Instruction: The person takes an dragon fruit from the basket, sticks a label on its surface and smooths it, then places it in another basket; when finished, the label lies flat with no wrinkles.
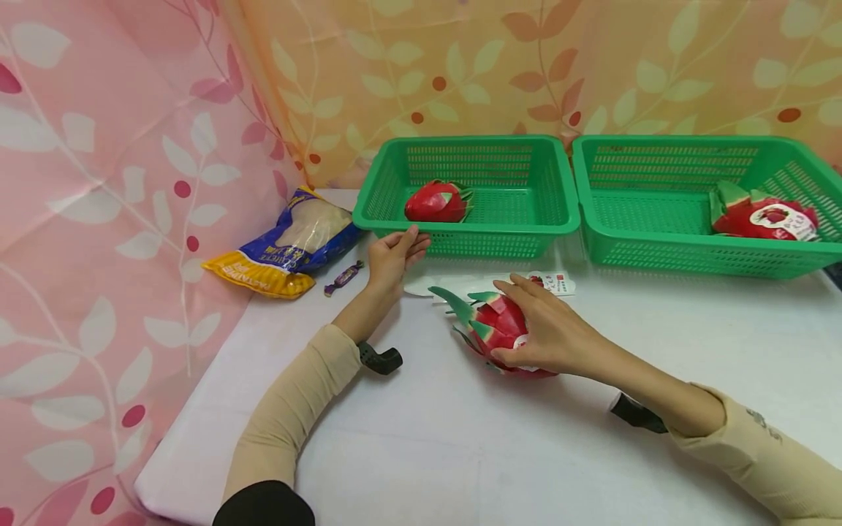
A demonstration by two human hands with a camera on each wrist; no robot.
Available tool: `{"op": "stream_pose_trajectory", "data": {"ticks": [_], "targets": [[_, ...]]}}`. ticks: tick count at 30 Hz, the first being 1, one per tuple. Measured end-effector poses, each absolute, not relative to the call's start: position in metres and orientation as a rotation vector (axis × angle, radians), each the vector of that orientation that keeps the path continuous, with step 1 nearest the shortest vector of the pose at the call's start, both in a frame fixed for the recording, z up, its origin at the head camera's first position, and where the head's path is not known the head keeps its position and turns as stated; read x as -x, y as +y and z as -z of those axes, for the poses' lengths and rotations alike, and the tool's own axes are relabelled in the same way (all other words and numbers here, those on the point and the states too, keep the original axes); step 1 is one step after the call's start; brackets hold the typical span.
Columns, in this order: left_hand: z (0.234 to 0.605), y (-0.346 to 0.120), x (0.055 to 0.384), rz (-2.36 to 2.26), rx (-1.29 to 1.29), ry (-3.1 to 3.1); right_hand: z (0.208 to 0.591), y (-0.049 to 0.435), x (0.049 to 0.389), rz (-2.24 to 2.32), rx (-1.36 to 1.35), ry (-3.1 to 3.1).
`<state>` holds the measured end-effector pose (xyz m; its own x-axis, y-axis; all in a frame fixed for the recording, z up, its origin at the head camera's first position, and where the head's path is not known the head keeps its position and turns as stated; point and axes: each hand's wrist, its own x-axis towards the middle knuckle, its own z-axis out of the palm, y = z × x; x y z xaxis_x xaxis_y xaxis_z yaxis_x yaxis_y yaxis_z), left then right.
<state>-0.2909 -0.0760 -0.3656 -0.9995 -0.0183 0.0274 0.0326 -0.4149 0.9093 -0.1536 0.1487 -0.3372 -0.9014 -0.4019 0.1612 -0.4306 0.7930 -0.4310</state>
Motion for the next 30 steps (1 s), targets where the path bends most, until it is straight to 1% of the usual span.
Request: {"op": "stream_pose_trajectory", "data": {"ticks": [5, 15, 23, 30], "targets": [[0.366, -0.076, 0.293, 2.620, -0.024, -1.706, 0.341, 0.149, 0.156, -0.786, -0.730, -2.816], [0.367, -0.075, 0.292, 2.619, -0.005, -1.691, 0.342, 0.156, 0.159, -0.898, -0.637, -2.792], [0.368, -0.075, 0.295, 2.641, -0.011, -1.659, 0.312, 0.185, 0.157, -0.970, -0.564, -2.713], [0.368, -0.076, 0.294, 2.631, -0.021, -1.683, 0.277, 0.217, 0.161, -1.076, -0.315, -2.708]]}}
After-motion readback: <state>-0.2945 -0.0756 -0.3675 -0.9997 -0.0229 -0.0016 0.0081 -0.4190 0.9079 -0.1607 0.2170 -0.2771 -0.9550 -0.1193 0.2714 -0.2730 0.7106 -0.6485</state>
